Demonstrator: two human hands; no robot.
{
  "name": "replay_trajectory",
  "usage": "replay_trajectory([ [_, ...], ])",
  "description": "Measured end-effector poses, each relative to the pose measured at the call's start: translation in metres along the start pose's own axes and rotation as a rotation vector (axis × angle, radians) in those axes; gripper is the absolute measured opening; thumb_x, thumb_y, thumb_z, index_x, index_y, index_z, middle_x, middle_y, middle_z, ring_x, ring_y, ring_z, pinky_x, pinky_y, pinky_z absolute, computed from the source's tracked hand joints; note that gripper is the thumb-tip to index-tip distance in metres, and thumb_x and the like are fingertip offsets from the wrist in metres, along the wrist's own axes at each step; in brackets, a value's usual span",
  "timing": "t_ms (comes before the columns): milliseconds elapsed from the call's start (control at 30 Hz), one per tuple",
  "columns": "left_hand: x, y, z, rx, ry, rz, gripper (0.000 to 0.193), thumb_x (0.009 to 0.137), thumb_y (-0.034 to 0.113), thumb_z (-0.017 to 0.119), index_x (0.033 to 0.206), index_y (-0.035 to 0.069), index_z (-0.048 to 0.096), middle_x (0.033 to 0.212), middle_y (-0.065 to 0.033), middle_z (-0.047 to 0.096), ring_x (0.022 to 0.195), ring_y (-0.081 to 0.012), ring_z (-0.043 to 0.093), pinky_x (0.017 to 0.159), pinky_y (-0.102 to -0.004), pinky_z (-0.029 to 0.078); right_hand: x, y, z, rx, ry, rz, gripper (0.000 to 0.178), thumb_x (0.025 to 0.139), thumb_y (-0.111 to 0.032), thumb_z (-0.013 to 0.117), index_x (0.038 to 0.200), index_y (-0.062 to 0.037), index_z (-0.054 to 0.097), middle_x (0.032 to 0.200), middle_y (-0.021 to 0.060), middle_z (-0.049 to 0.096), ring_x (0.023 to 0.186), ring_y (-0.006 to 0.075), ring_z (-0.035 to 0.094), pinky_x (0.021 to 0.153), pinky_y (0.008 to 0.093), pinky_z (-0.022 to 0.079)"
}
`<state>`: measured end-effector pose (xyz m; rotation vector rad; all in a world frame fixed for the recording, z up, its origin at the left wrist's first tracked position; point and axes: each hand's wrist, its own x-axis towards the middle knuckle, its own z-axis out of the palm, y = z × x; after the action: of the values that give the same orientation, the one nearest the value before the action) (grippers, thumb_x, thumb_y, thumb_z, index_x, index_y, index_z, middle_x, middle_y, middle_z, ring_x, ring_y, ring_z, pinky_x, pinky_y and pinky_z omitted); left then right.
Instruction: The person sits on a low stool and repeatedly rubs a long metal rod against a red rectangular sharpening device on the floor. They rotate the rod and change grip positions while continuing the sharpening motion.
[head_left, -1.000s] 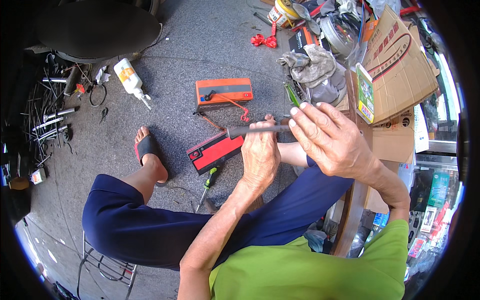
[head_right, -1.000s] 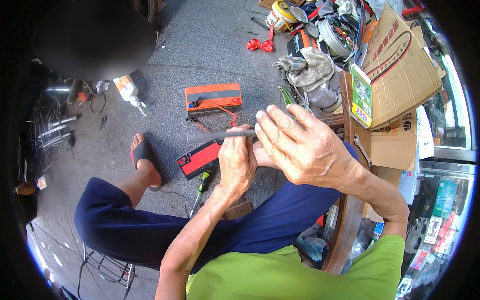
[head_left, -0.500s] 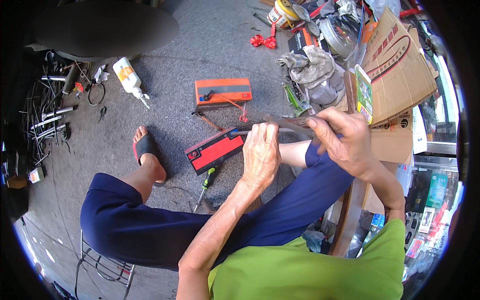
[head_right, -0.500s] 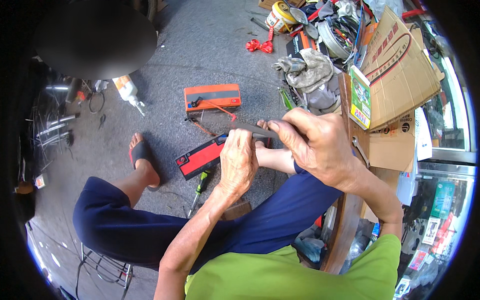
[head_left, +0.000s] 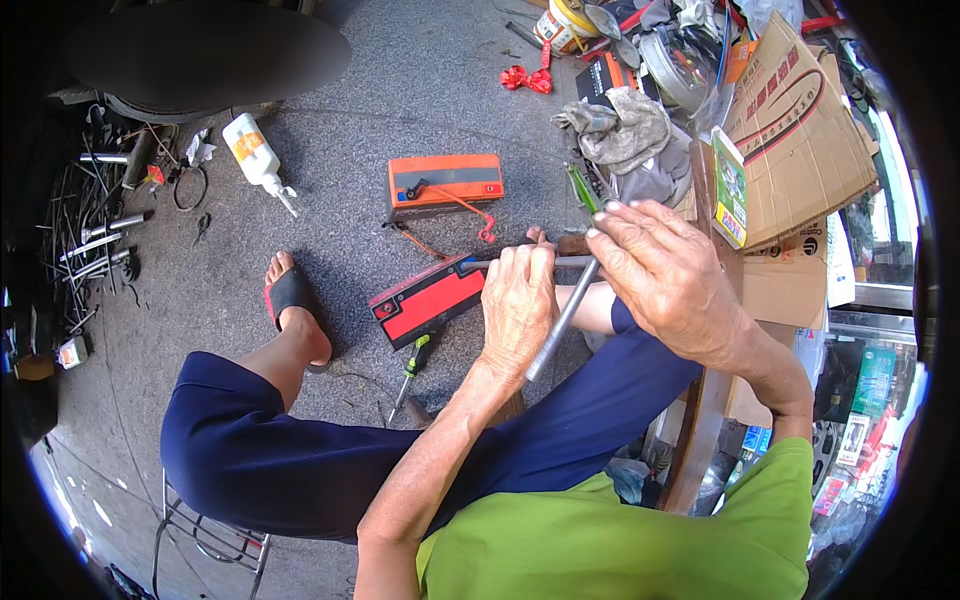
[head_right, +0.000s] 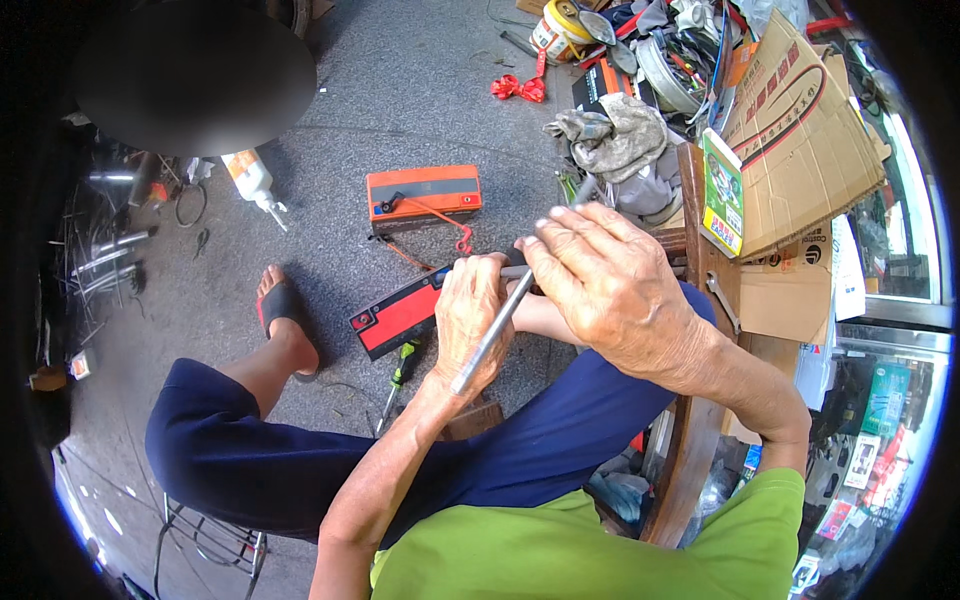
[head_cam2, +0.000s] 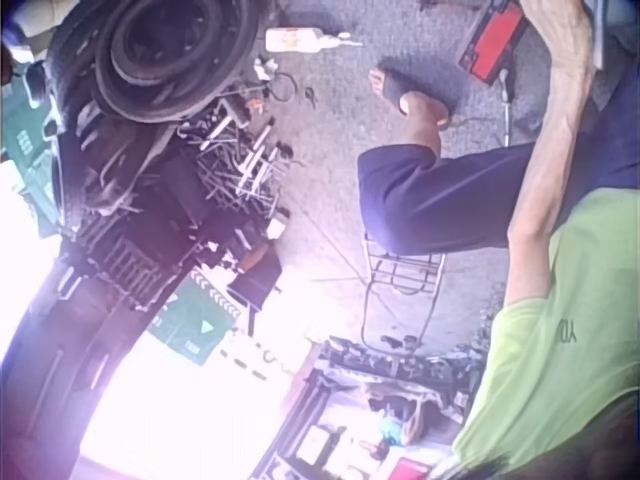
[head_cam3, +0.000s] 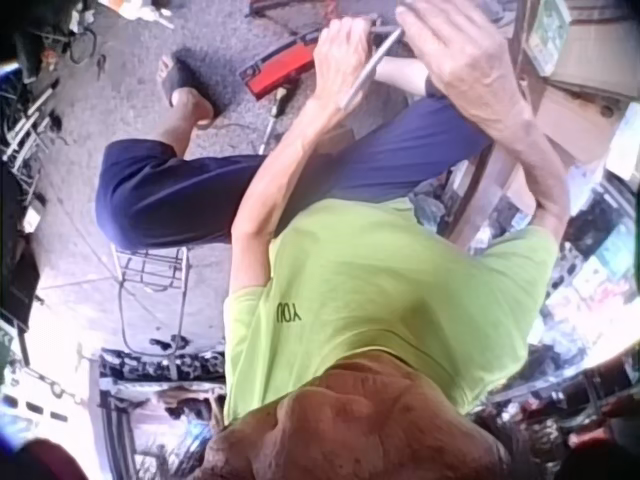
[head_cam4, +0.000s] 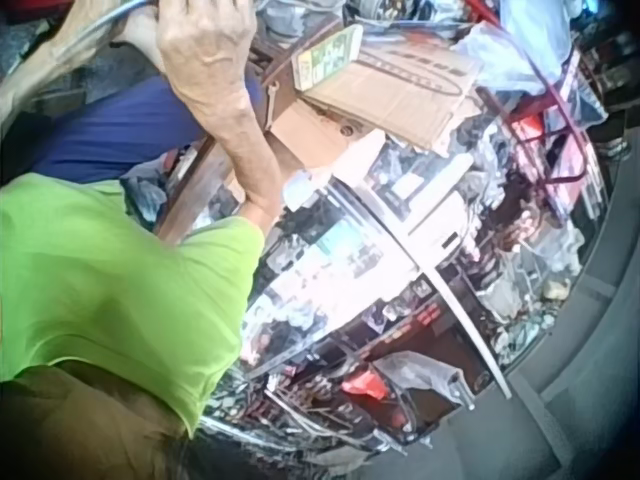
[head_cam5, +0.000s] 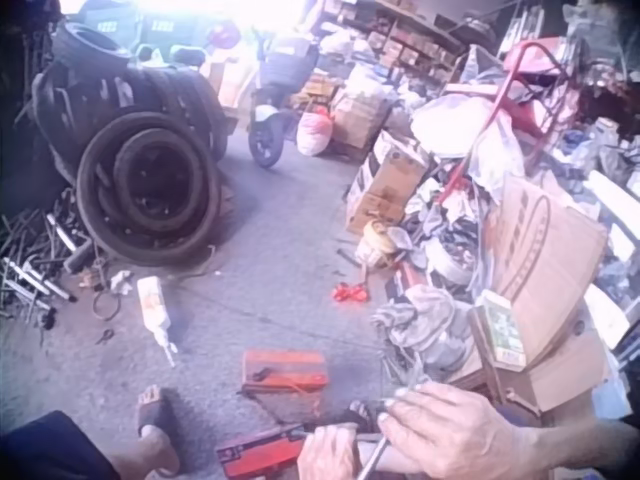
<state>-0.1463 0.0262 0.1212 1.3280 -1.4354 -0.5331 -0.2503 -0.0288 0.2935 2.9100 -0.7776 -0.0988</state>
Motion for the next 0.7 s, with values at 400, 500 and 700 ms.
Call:
replay_trajectory([
  [400,0.0,0.0,0.002,0.017,-0.054,-0.013,0.028,0.077,0.0,0.063,0.104,-0.001,0.055,0.089,-0.0162,0.055,0.081,-0.0332,0.055,0.074,-0.0423,0.046,0.003,-0.002,-0.027,0.016,-0.007,0.096,0.033,0.075,-0.005,0.072,0.106,0.0014,0.066,0.094,0.0153,0.069,0.085,0.0308,0.069,0.075,0.0405,0.054],
  [500,0.0,0.002,0.002,0.017,-0.055,-0.015,0.029,0.077,-0.001,0.063,0.104,0.0,0.055,0.088,-0.016,0.055,0.081,-0.0331,0.055,0.073,-0.0422,0.046,-0.001,-0.009,-0.011,0.03,-0.038,0.023,0.037,0.074,-0.009,0.072,0.108,0.0038,0.065,0.101,0.0193,0.067,0.094,0.0343,0.067,0.088,0.045,0.052],
  [700,0.002,0.001,0.0,0.024,-0.031,0.054,0.03,0.076,-0.002,0.061,0.105,0.0,0.055,0.086,-0.0167,0.056,0.078,-0.0342,0.055,0.071,-0.0437,0.046,-0.008,-0.021,0.005,-0.117,0.036,0.044,0.036,0.074,-0.012,0.065,0.103,0.0095,0.063,0.095,0.0212,0.067,0.088,0.032,0.068,0.084,0.042,0.053],
])
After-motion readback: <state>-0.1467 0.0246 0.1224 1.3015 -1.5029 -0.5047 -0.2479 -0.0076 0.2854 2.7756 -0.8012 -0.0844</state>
